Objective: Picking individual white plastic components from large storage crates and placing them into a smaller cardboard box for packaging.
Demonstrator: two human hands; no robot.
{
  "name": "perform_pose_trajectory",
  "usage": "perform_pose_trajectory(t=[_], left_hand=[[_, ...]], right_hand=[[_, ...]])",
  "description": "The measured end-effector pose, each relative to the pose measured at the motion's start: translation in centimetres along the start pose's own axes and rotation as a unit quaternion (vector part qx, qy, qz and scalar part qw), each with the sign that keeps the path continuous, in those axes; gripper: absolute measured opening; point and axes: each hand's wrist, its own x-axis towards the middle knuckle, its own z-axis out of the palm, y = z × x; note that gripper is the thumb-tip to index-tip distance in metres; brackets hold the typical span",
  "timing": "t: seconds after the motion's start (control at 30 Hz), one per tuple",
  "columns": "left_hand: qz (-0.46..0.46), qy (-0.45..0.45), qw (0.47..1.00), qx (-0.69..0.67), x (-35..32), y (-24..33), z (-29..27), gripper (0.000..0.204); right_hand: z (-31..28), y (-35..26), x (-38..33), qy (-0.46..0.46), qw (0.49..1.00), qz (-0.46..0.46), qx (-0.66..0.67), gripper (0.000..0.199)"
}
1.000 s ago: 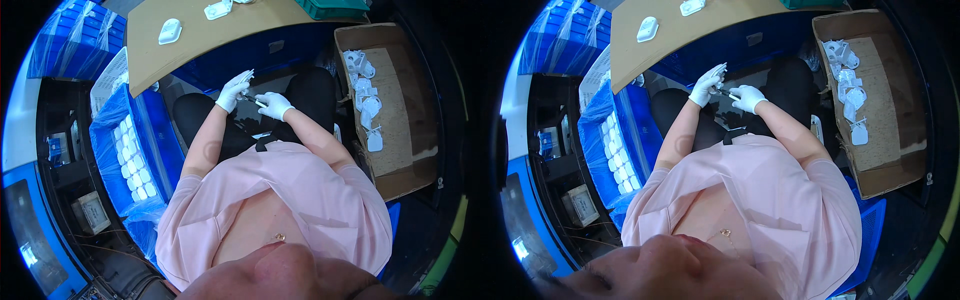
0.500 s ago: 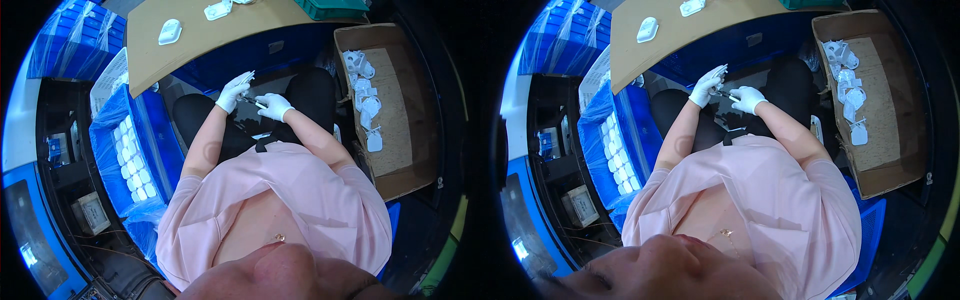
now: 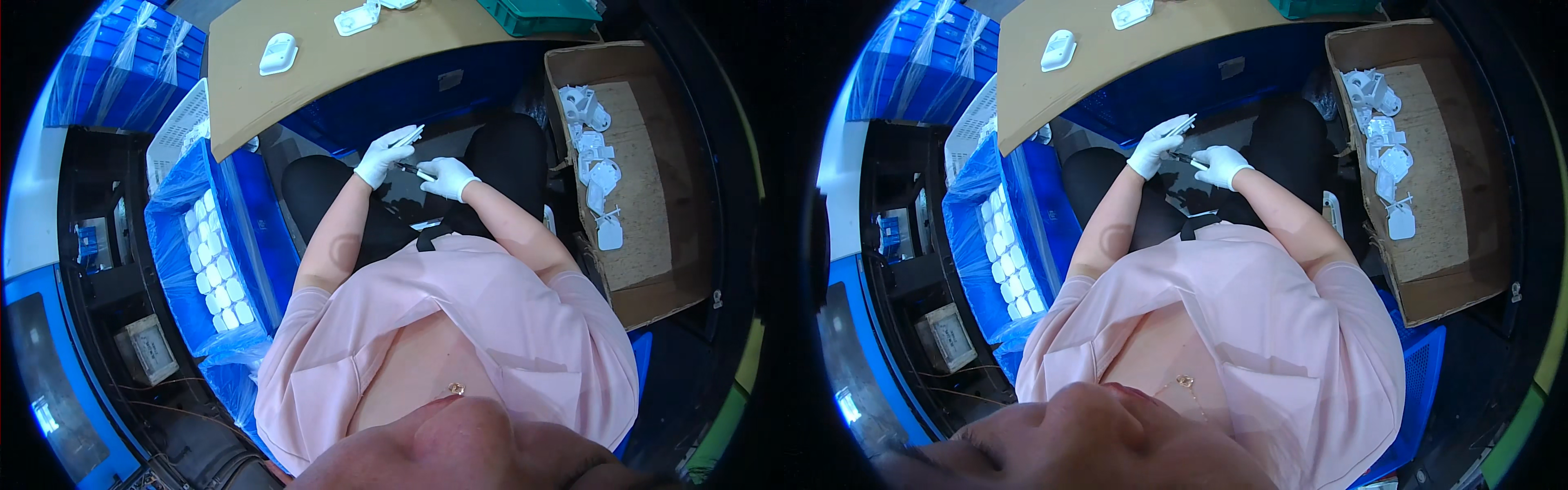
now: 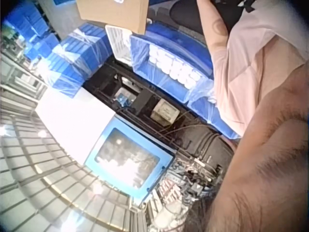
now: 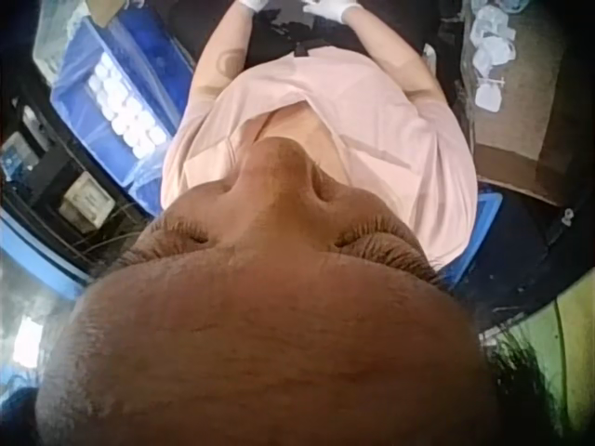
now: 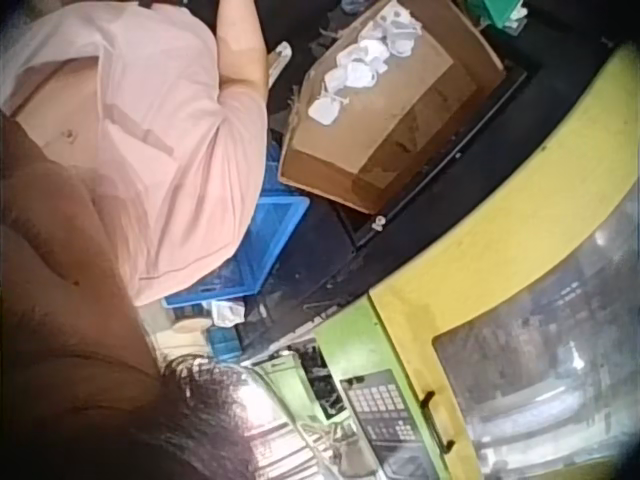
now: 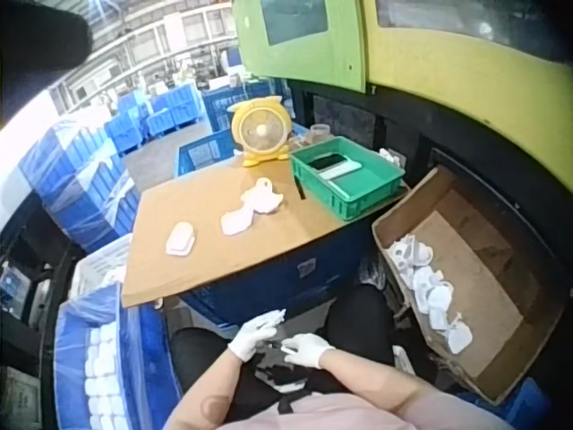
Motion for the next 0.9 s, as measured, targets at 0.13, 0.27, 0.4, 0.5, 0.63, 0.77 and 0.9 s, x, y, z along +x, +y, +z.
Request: perform_pose_trajectory(t=[0.13,0.27,0.4,0.5,0.63,0.77,0.9], left_hand=[[-0.002,-0.023,1.000,-0.003,0.02,-0.23,-0.03,0.066],[-0.006,-0.025,1.000,-0.013,0.10,-0.42,-0.03,0.066],[0.005,-0.020,1.000,-0.005,0.00,-0.41,0.14,0.065],[-0.012,-0.007,1.000,-0.018,-0.11,-0.35,0.20,0.065],[0.006,0.010,0.999,-0.037,-0.05,-0.56,0.10,0.064],[0.015,0.016,0.999,-0.039,0.10,-0.17,0.14,0.063],[0.023,0.021,0.999,-0.028,0.08,0.18,0.38,0.062]], right_hand=[[0.22,-0.22,-0.03,-0.006,1.000,0.015,-0.013,0.044],[0.82,0.14,0.04,0.029,0.996,-0.019,-0.078,0.042],[0.82,0.29,0.03,0.035,0.994,-0.024,-0.097,0.043],[0.78,0.16,-0.27,0.046,0.995,-0.024,-0.080,0.043],[0.82,0.17,-0.18,0.042,0.996,-0.025,-0.071,0.043],[0.87,0.29,-0.09,0.063,0.996,-0.025,-0.059,0.043],[0.98,0.29,0.02,0.084,0.995,-0.025,-0.047,0.044]])
